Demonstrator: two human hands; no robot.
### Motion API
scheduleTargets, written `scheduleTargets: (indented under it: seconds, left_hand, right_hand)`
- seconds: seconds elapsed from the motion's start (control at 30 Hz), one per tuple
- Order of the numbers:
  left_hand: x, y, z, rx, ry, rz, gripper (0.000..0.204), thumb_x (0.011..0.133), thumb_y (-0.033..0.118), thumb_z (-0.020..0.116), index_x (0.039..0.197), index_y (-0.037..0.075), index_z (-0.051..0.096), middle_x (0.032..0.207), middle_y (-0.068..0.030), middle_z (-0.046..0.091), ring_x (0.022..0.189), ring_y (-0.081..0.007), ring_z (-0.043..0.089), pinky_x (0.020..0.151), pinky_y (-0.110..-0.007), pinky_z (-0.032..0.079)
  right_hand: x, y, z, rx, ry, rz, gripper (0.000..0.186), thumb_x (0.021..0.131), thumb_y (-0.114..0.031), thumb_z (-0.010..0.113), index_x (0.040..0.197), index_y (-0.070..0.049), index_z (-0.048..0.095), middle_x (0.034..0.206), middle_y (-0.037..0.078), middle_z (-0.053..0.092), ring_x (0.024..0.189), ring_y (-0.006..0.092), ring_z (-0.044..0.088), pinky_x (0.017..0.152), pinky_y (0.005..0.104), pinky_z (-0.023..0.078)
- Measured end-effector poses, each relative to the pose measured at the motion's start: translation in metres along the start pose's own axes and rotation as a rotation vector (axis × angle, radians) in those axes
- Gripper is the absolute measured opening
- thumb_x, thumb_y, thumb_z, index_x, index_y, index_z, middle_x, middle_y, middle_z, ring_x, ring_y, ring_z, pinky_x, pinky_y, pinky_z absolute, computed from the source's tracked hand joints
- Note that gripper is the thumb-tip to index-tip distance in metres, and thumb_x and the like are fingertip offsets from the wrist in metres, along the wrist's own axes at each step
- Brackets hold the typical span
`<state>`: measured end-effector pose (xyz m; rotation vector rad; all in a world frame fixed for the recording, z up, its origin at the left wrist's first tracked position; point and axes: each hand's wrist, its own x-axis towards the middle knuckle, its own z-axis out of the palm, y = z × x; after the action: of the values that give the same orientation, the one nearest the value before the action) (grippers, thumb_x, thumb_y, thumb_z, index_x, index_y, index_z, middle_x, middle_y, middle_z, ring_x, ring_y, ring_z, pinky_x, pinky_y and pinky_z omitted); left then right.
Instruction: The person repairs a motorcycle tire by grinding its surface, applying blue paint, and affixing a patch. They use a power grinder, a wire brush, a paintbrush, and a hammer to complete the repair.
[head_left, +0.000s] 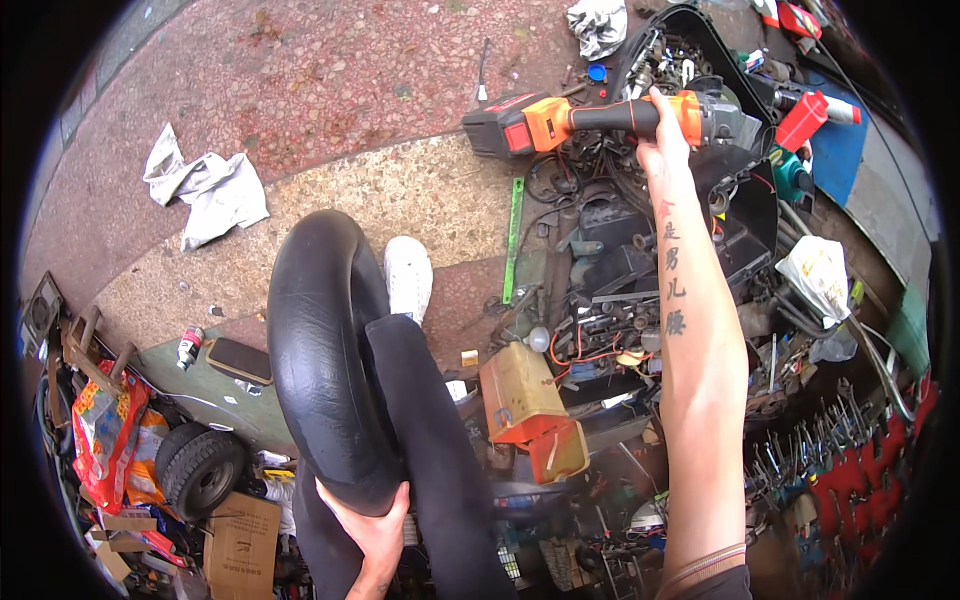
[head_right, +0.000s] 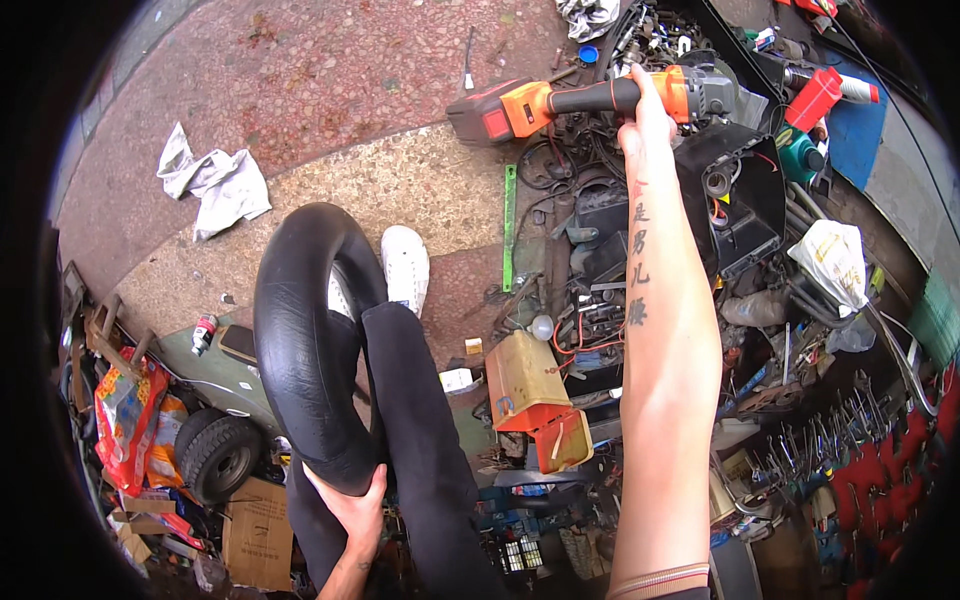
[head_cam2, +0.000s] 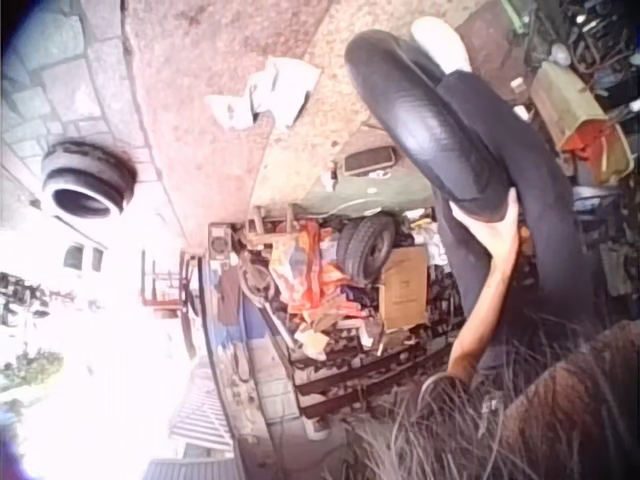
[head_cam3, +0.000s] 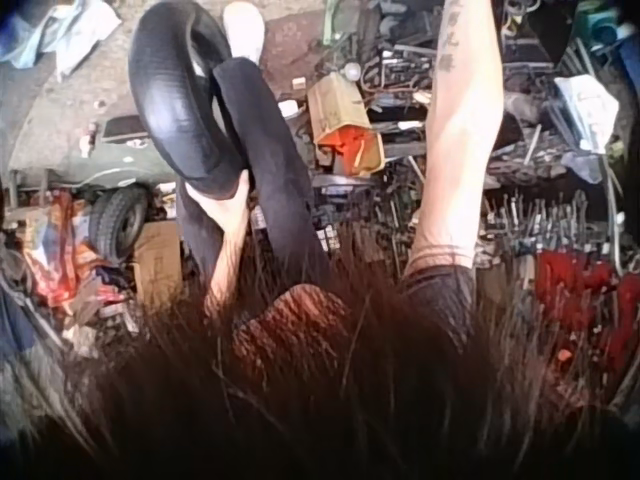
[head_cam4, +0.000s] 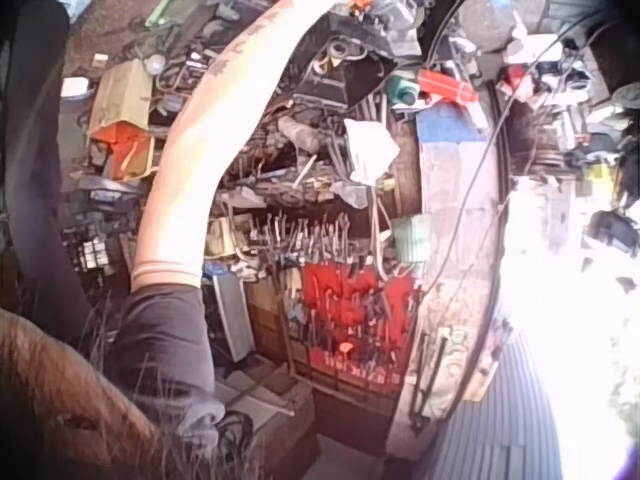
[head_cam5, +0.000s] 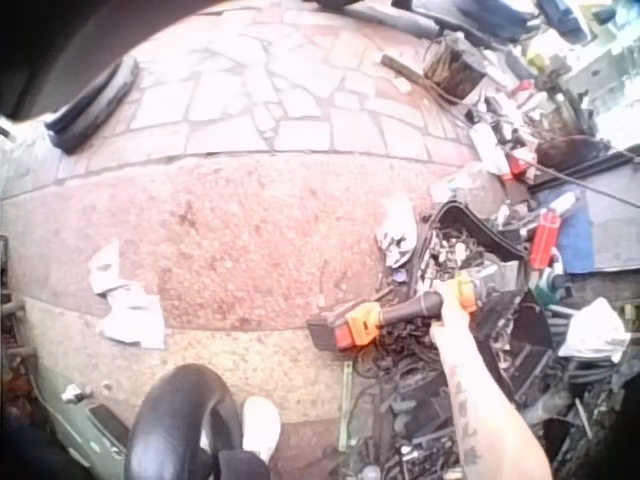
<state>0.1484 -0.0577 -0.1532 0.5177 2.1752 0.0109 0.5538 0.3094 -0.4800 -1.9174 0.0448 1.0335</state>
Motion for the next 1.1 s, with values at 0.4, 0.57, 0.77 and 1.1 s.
scheduleTargets:
  seconds: [0.4, 0.57, 0.77, 1.1]
  left_hand:
    - [-0.003, -0.01, -0.002, -0.014, -0.007, 0.034, 0.116, 0.066, 0.019, 0.094, 0.154, -0.006, 0.022, 0.151, -0.0242, 0.037, 0.143, -0.0372, 0.036, 0.12, -0.046, 0.027]
    - [-0.005, -0.008, 0.0, -0.04, 0.008, 0.053, 0.112, 0.067, 0.017, 0.093, 0.153, -0.005, 0.025, 0.148, -0.0257, 0.041, 0.14, -0.0391, 0.04, 0.117, -0.047, 0.03]
    - [-0.014, -0.012, 0.001, -0.087, 0.013, 0.105, 0.108, 0.068, 0.016, 0.092, 0.153, 0.0, 0.028, 0.137, -0.0271, 0.053, 0.128, -0.0402, 0.053, 0.109, -0.046, 0.041]
    - [-0.018, -0.017, 0.002, -0.101, 0.015, 0.147, 0.107, 0.069, 0.021, 0.093, 0.151, -0.003, 0.03, 0.141, -0.026, 0.049, 0.133, -0.0405, 0.048, 0.113, -0.045, 0.038]
  right_hand:
    - [-0.013, 0.016, 0.002, 0.097, 0.095, -0.045, 0.042, 0.084, -0.03, 0.087, 0.118, -0.017, 0.066, 0.111, 0.0, 0.072, 0.102, 0.0159, 0.067, 0.098, 0.0336, 0.051]
    - [-0.1, 0.038, 0.006, 0.031, 0.203, 0.219, 0.045, 0.086, -0.041, 0.083, 0.117, -0.015, 0.063, 0.093, 0.001, 0.06, 0.106, 0.0175, 0.057, 0.094, 0.0362, 0.044]
    - [-0.317, 0.124, -0.043, -0.267, -0.125, 0.228, 0.04, 0.09, -0.021, 0.077, 0.122, -0.001, 0.063, 0.104, 0.007, 0.067, 0.091, 0.017, 0.065, 0.081, 0.03, 0.055]
    - [-0.464, 0.174, -0.116, -0.518, -0.304, 0.422, 0.041, 0.097, -0.017, 0.069, 0.132, 0.003, 0.06, 0.117, 0.014, 0.069, 0.097, 0.0177, 0.07, 0.083, 0.0293, 0.056]
